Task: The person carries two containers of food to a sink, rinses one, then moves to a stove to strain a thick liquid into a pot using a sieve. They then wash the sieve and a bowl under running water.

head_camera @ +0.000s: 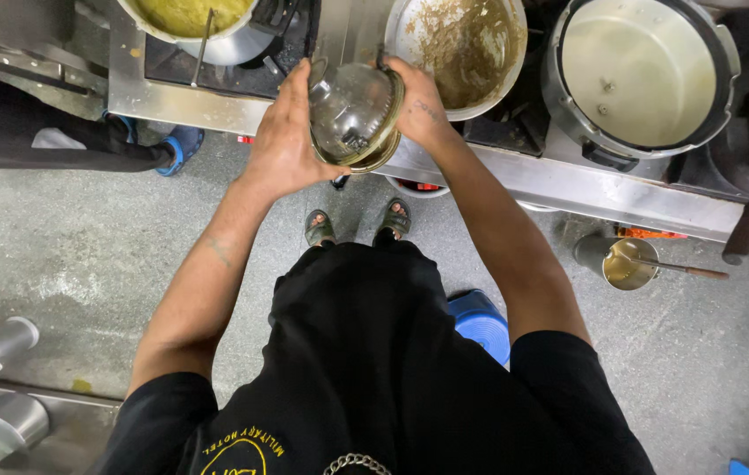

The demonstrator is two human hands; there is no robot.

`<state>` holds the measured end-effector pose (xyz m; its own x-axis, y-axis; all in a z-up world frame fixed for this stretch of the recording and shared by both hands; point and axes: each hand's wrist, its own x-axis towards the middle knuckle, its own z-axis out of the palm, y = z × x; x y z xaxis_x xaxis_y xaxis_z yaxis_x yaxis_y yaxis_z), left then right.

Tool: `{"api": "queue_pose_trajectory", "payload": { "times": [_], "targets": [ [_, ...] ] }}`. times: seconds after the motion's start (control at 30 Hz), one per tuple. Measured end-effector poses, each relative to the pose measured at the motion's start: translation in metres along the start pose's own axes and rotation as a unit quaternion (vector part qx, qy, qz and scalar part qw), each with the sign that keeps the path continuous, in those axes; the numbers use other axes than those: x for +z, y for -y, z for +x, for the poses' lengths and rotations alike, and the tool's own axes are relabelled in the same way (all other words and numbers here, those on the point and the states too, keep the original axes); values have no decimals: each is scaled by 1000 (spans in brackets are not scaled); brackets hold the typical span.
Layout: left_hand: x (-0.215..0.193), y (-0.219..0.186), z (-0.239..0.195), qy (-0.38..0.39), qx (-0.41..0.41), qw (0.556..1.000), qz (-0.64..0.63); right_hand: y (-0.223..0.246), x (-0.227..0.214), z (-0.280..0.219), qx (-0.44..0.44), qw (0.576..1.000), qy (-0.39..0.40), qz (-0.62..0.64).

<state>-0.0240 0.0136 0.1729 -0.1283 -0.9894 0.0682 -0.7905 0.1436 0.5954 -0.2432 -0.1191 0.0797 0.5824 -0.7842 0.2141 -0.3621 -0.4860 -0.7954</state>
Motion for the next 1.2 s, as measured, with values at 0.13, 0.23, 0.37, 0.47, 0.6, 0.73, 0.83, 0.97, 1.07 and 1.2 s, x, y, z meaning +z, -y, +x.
{"api": "queue_pose_trajectory", "payload": {
  "times": [0.13,0.23,0.37,0.47,0.6,0.73,0.83,0.97,1.07,1.2],
  "targets": [
    [2,-2,-7,-49,54,997,10,0,3,-6,-46,997,-32,52],
    [3,0,-1,-8,-4,1000,-16,-1,3,1,48,999,-2,5],
    [5,5,-9,-14,-42,995,-93,3,9,-3,24,999,-33,6],
    [7,12,-17,-5,-75,989,-127,10,11,-3,21,998,-56,-27],
    [7,27,-22,-12,-105,958,-268,29,8,15,9,997,-64,-51],
    [22,43,-39,-48,-124,902,-410,50,10,25,-58,987,-73,-133],
    [38,51,-44,-74,-88,874,-471,60,7,32,-74,981,-63,-170],
    [60,61,-38,-153,-152,873,-438,74,10,39,-99,986,-53,-123],
    [72,69,-32,-179,-224,819,-498,90,13,23,-19,996,-82,-20],
    [78,72,-23,-214,-230,771,-554,110,18,-12,-110,979,-96,-143]
  ]
}}
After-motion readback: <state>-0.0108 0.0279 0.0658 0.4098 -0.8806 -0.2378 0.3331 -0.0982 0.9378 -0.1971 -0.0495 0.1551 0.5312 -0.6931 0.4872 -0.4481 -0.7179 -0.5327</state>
